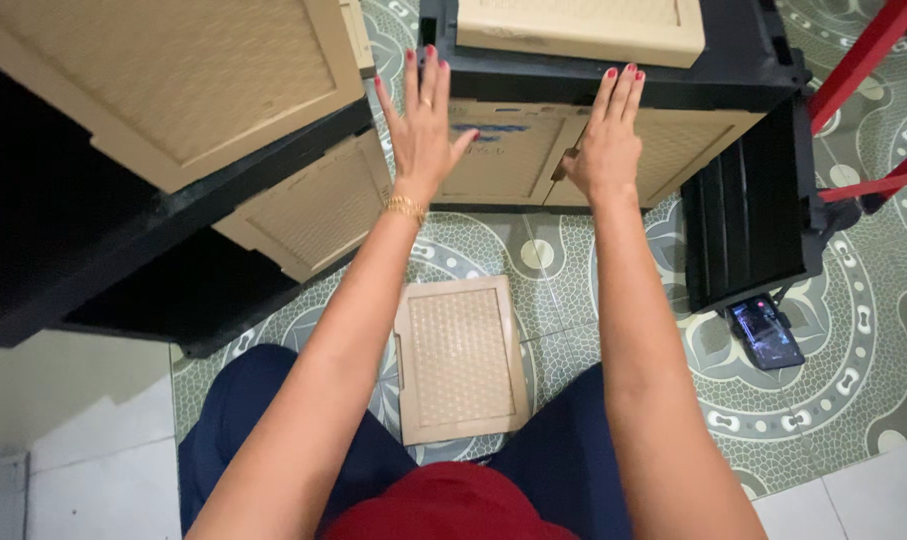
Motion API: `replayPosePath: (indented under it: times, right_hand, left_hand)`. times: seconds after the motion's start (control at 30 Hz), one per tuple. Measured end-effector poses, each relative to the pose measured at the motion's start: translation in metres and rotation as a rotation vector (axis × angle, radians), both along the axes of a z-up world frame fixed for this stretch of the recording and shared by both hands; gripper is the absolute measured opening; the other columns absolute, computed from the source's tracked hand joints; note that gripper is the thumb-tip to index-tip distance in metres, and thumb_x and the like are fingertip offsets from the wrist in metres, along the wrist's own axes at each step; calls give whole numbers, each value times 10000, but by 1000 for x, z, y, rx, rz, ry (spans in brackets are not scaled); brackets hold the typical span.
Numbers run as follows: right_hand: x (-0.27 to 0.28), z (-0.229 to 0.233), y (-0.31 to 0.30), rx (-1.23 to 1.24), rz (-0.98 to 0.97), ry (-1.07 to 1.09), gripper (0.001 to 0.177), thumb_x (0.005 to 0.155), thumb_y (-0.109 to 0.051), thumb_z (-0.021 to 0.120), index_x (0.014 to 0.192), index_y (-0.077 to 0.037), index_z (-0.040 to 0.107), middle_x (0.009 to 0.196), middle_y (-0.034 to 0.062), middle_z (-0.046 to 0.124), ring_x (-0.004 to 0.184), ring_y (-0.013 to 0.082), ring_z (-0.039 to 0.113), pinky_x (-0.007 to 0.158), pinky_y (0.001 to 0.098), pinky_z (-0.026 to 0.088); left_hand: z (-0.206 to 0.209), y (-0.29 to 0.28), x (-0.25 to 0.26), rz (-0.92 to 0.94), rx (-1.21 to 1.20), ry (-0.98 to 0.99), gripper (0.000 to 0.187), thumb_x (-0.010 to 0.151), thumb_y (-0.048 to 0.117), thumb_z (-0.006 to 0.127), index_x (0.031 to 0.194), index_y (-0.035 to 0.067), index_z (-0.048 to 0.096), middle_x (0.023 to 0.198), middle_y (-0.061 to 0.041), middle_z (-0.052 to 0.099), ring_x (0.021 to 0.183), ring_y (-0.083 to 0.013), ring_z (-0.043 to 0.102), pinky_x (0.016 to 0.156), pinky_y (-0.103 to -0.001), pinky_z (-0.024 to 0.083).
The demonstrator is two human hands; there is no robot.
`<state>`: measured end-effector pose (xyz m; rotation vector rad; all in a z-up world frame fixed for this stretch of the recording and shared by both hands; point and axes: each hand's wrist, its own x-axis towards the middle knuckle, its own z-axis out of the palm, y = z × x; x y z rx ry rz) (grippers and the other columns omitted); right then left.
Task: The person assembles a small cabinet by inserting beige plastic drawer inserts into a black frame and closing the doors. They handle multiple drawer components and align them into the frame, then close the cabinet doors.
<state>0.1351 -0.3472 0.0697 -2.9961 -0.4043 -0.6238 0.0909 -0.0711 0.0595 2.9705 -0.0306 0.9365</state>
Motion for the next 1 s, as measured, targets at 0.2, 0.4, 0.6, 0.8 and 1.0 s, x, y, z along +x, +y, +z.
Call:
replayPosePath:
  times: [0.2,0.4,0.6,0.8,1.0]
  right_hand:
    - [3,5,1,-73,-24,3,1405,626,-446,957,1627,93,131,1665,329,119,1556,444,102,995,414,554]
    - [2,15,4,-19,-32,83,1430,605,-478,966,1642,60,141,1681,292,127,1568,426,108,1025,440,526]
    - [-24,-48,-9,199,133,-34,1210,795,-434,921,1618,47,176,1663,333,143,1521,458,233,1204,530,309]
    - [-170,-197,40,141,-83,1011,713,794,-485,793,1322,-38,620,1354,230,621,1227,403,628,1038,501,504]
    - [-202,-229,47,190,-50,1022,1069,759,-473,839,1464,141,319,1236,325,647,1169,436,642,980,465,529]
  left_hand:
    - [-126,-25,-132,35,259,457,1022,746,526,777,1569,89,357,1682,-183,258,1559,-295,207,1139,-735,71]
    - [-229,-6,-210,-76,185,1049,1065,717,564,830,1551,122,335,1664,-92,259,1524,-249,242,1130,-760,-45]
    - [-239,-3,-186,-75,92,1007,899,830,495,779,1553,131,387,1664,-125,312,1541,-294,266,1198,-722,14]
    - [-224,-5,-173,11,84,1088,976,828,483,782,1583,137,270,1658,-138,259,1547,-273,214,1193,-661,58]
    - [-224,4,-181,0,37,998,966,829,361,791,1590,72,271,1576,-126,408,1499,-282,333,1218,-644,107]
